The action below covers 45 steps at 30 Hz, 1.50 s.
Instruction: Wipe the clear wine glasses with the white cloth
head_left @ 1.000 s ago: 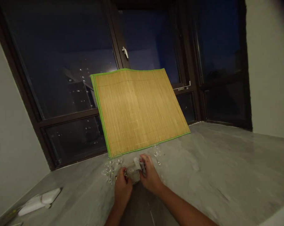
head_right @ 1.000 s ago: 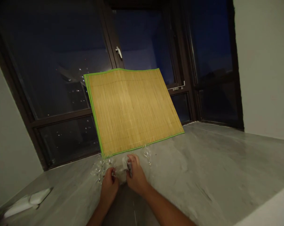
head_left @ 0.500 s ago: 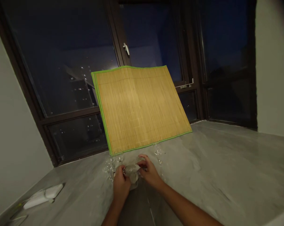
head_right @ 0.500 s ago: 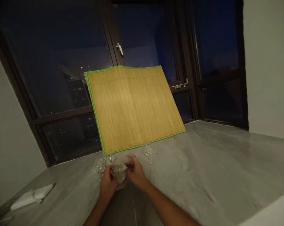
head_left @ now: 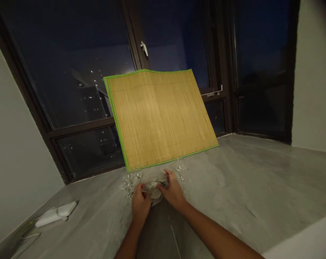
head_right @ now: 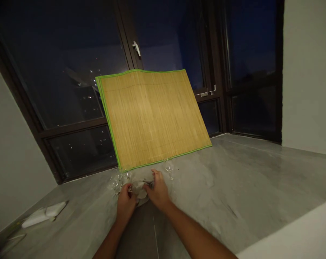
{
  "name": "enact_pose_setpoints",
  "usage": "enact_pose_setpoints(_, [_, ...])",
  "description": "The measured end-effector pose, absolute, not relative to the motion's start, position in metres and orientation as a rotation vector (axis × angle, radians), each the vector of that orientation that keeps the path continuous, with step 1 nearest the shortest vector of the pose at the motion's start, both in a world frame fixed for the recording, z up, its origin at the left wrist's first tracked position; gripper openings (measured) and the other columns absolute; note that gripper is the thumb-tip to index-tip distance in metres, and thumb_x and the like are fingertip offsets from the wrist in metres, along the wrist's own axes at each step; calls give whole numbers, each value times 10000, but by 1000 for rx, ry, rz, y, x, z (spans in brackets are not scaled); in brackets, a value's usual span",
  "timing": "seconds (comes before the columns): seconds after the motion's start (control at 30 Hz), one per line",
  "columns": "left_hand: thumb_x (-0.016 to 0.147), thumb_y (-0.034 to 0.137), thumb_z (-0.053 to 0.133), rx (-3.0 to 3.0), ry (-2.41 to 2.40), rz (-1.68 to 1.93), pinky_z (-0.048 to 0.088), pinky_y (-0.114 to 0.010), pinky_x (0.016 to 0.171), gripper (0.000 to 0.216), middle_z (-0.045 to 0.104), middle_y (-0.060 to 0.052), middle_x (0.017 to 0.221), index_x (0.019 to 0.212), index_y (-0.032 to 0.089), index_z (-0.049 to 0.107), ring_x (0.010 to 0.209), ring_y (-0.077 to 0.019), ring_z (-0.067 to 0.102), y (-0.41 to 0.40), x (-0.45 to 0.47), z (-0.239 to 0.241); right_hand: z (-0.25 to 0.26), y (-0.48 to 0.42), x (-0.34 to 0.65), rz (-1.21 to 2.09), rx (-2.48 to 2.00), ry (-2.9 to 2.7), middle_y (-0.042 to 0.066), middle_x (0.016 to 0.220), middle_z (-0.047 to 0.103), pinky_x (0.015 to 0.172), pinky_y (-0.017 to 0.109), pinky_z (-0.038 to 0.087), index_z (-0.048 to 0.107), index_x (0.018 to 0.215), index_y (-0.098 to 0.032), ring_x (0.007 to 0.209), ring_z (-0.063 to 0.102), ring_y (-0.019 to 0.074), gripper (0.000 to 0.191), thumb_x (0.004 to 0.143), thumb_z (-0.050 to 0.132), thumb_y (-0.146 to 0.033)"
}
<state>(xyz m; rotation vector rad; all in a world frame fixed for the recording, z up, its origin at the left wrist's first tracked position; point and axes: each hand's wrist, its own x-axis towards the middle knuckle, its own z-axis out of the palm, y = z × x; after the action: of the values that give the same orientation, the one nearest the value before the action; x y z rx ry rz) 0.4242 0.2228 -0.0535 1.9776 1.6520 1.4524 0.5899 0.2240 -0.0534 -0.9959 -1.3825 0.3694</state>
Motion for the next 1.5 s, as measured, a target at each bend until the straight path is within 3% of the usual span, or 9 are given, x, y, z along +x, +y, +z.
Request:
enact_pose_setpoints(0.17, [772, 206, 457, 1994, 1622, 1483, 436, -324, 791, 269, 634, -50, 948, 1022, 193, 555, 879, -220, 603, 227, 429, -53, -54, 227, 581, 526, -1001, -1382, 53, 1030, 578, 892, 373, 485, 466, 1258, -181, 938, 577, 206, 578, 719, 671, -230])
enact_pose_setpoints(0.27, [767, 198, 459, 2020, 1638, 1518, 432, -339, 858, 318, 619, -70, 1035, 1076, 188, 534, 979, -233, 586, 233, 429, -55, -58, 231, 579, 533, -898, -1515, 83, 1190, 551, 985, 389, 441, 421, 1329, -187, 1080, 545, 229, 781, 614, 732, -159])
enact_pose_setpoints(0.37, [768, 184, 449, 2024, 1630, 1473, 439, -347, 871, 352, 616, -76, 1059, 1113, 183, 518, 990, -232, 589, 235, 427, -56, -63, 233, 582, 496, -826, -1604, 100, 1305, 505, 1073, 419, 364, 367, 1394, -200, 1195, 489, 236, 856, 600, 658, -62])
enact_pose_setpoints(0.57, [793, 174, 431, 2099, 1625, 1454, 451, -348, 877, 352, 619, -83, 1081, 1125, 182, 547, 983, -224, 595, 234, 425, -54, -56, 236, 590, 539, -772, -1512, 28, 1007, 645, 907, 349, 471, 431, 1325, -240, 954, 610, 167, 680, 687, 475, -7])
enact_pose_setpoints(0.8, [819, 151, 418, 2228, 1781, 1466, 456, -322, 849, 357, 588, -77, 1061, 1150, 191, 548, 961, -210, 586, 230, 421, -43, -41, 238, 595, 812, -661, -1122, -3, 811, 667, 700, 288, 496, 462, 1153, -203, 763, 638, 177, 444, 723, 569, -183])
enact_pose_setpoints(1.03, [799, 80, 417, 2295, 1813, 1330, 444, -310, 855, 331, 592, -58, 1021, 1067, 199, 570, 952, -197, 587, 230, 426, -48, -46, 239, 594, 484, -819, -1074, 30, 922, 643, 846, 337, 487, 473, 1188, -192, 886, 624, 190, 453, 744, 556, -173])
enact_pose_setpoints(1.27, [733, 24, 424, 2261, 1831, 1391, 442, -307, 872, 387, 599, -54, 1000, 1045, 202, 567, 972, -199, 591, 227, 430, -47, -54, 234, 588, 673, -842, -1311, -9, 817, 679, 698, 293, 505, 510, 1210, -230, 751, 642, 179, 439, 776, 549, -179])
enact_pose_setpoints(1.37, [722, 22, 425, 2219, 1851, 1458, 444, -304, 865, 392, 597, -47, 1006, 1038, 212, 558, 962, -198, 594, 227, 426, -46, -50, 227, 587, 779, -727, -1429, -10, 855, 694, 689, 282, 509, 452, 1302, -253, 751, 647, 168, 509, 803, 518, -180])
enact_pose_setpoints(1.5, [708, 11, 408, 2172, 1806, 1472, 448, -306, 867, 416, 608, -44, 1008, 1049, 213, 532, 966, -193, 595, 232, 421, -49, -45, 215, 585, 784, -666, -1592, 16, 1003, 692, 759, 294, 510, 210, 1474, -253, 837, 642, 169, 870, 700, 572, -91])
